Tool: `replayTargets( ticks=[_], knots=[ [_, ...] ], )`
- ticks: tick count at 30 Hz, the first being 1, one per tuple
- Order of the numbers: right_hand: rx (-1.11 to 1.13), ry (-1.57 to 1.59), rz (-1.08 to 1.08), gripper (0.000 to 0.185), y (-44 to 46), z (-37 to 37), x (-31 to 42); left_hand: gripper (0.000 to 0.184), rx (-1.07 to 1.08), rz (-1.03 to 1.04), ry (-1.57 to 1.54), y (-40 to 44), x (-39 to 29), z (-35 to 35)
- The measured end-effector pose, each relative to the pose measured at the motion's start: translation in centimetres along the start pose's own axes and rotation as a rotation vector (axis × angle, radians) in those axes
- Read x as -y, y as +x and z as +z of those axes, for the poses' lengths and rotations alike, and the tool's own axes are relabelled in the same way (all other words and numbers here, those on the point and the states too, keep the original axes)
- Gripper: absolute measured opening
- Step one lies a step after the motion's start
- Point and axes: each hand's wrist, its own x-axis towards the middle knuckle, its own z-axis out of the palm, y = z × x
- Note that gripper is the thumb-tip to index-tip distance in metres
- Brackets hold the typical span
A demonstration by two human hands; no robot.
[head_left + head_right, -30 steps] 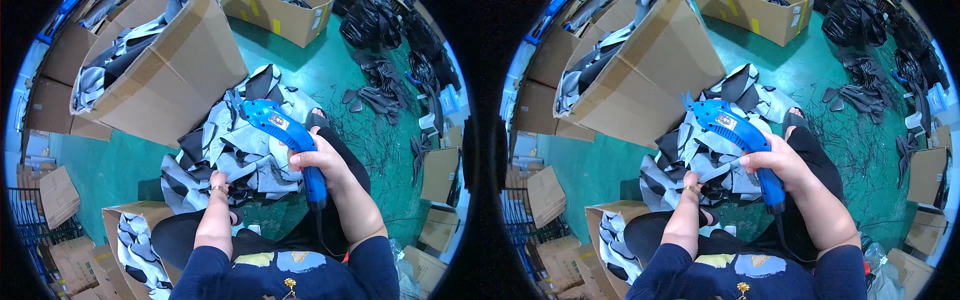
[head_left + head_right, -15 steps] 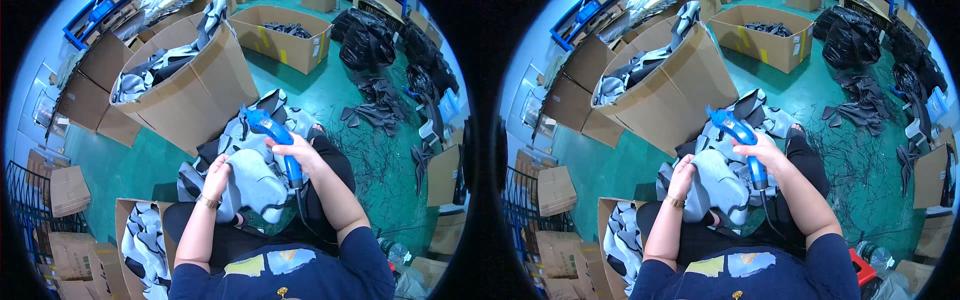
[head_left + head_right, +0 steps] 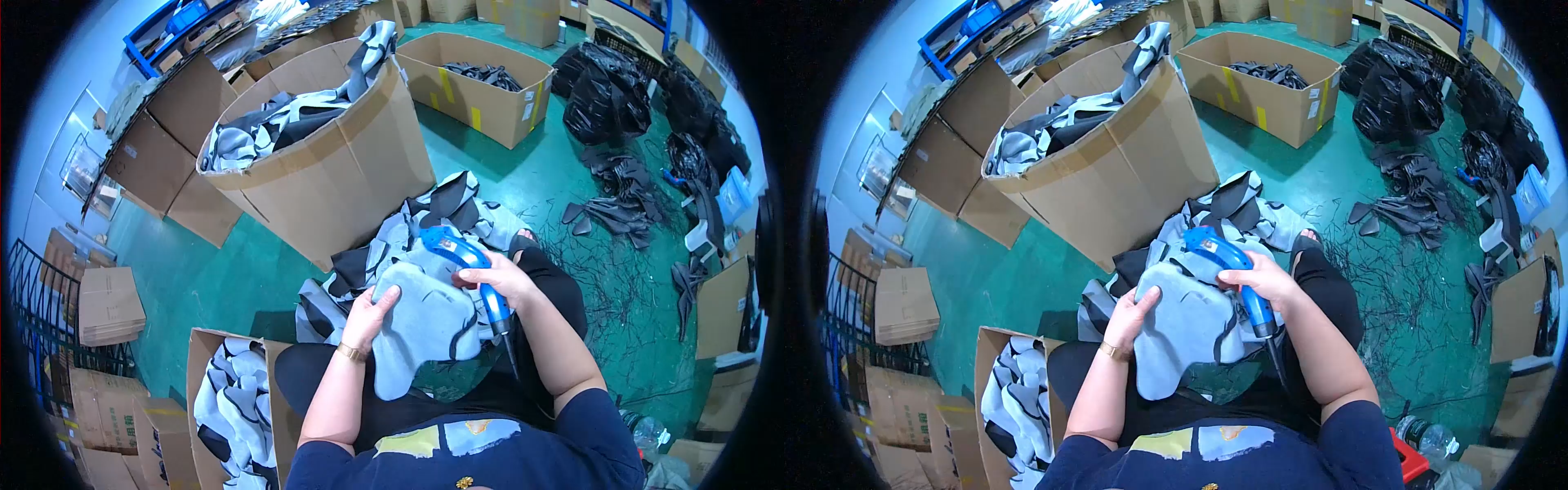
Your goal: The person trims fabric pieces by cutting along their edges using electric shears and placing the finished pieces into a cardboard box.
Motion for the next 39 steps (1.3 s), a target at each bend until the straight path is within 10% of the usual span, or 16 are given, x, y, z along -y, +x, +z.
replayTargets(
  ticks=[5, 17, 39],
  knots=[
    [-0.080, -0.080, -0.037, 0.036, 1.4, -0.6, -0.3, 0.031, 0.030, -0.041, -0.446, 0.3, 0.0, -0.1],
    [0.028, -0.179, -0.013, 0.050, 2.3, 6.2, -3.4, 0.033, 0.084, -0.122, -0.830, 1.5, 1.5, 2.7],
    [0.089, -0.354, -0.103, 0.052, 1.8, 4.4, -0.9, 0.036, 0.148, -0.005, -0.448, -1.6, -2.0, 2.3]
  ],
)
